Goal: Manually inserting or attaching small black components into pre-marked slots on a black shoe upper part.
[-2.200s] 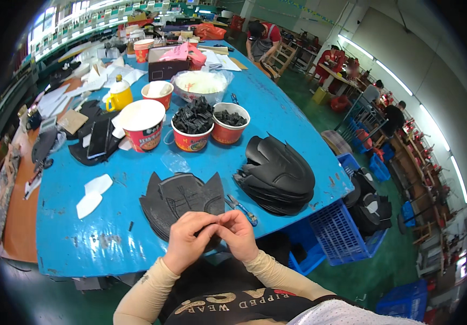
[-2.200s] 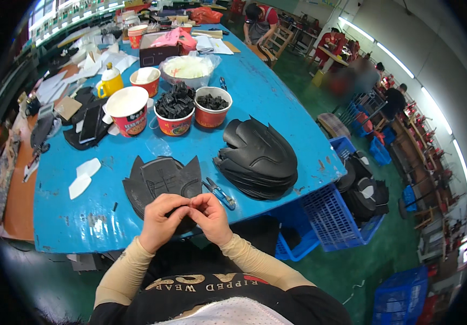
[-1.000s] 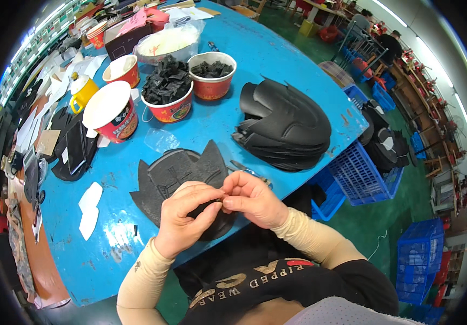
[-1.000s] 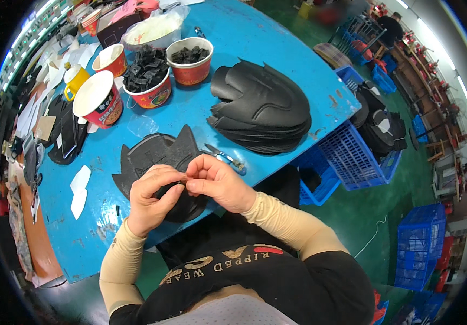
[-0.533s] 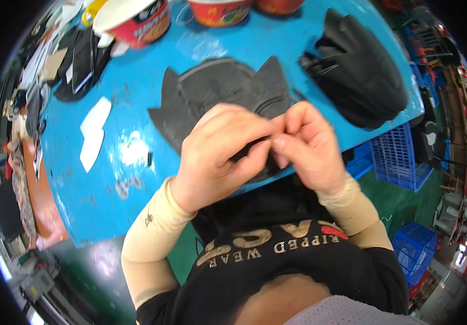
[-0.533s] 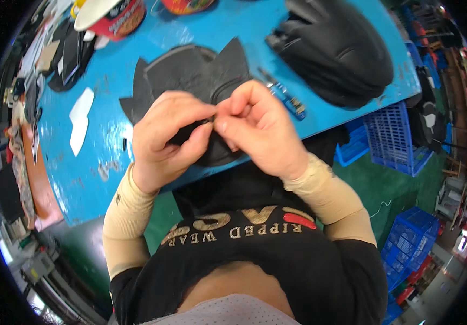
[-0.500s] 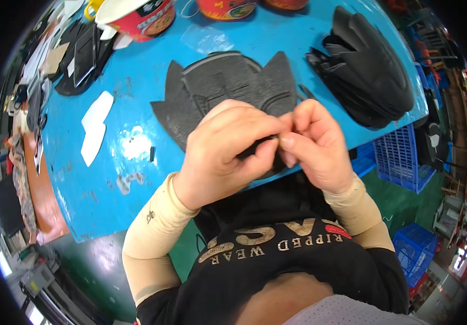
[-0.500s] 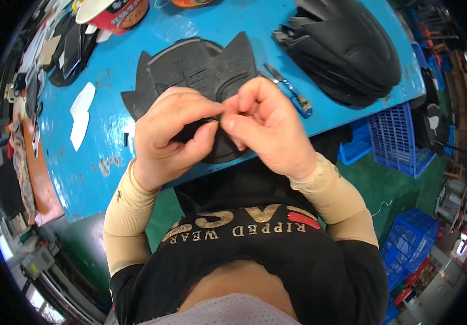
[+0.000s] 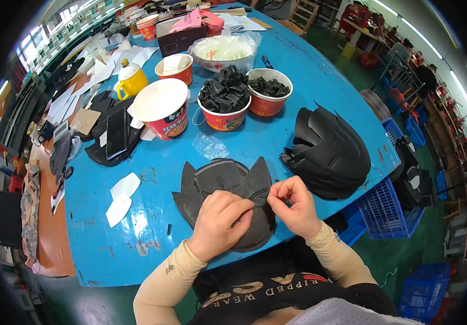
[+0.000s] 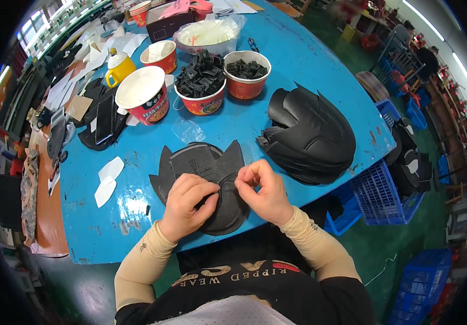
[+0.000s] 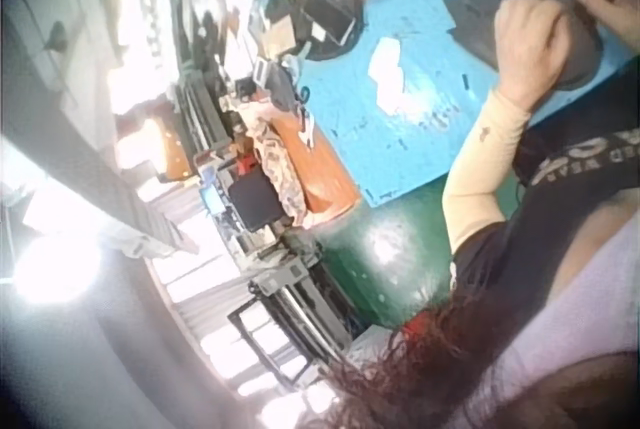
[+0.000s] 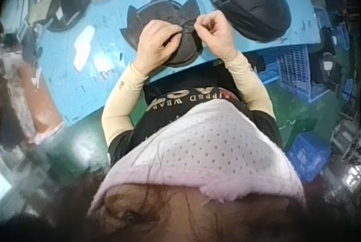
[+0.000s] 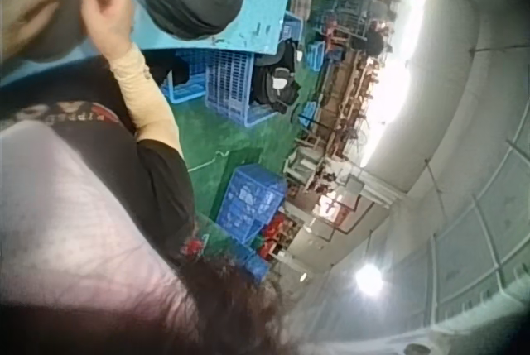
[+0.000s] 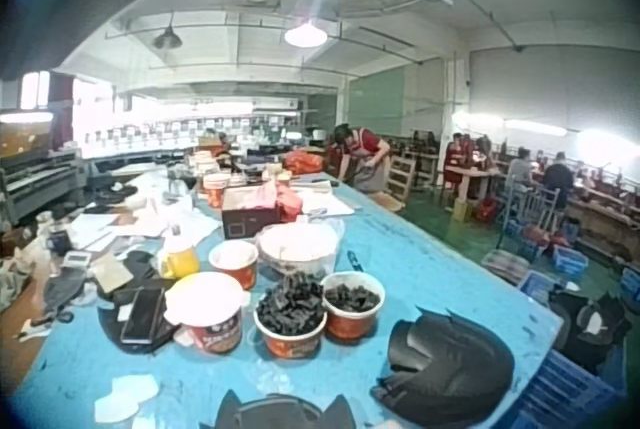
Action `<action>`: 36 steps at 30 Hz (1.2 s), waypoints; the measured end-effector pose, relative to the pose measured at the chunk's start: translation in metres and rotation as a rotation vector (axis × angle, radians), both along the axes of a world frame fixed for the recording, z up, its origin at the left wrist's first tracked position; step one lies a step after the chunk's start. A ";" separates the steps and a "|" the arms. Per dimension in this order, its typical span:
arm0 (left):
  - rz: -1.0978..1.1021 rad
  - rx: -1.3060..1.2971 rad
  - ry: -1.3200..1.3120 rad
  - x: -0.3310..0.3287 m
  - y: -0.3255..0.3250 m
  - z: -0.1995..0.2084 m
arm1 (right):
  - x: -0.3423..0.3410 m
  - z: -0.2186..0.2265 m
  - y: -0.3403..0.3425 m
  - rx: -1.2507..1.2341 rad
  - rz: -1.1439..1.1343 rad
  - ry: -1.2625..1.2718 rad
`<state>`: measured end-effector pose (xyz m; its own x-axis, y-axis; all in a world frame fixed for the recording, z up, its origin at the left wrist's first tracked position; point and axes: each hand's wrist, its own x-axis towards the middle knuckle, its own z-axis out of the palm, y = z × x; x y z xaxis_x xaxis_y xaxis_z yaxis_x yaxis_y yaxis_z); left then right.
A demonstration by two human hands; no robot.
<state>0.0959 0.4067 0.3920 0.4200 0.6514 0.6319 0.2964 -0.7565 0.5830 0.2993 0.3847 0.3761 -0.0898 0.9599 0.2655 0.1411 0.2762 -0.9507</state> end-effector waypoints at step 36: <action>-0.013 0.138 0.378 -0.009 -0.014 -0.003 | -0.015 0.014 0.035 0.274 0.073 -0.612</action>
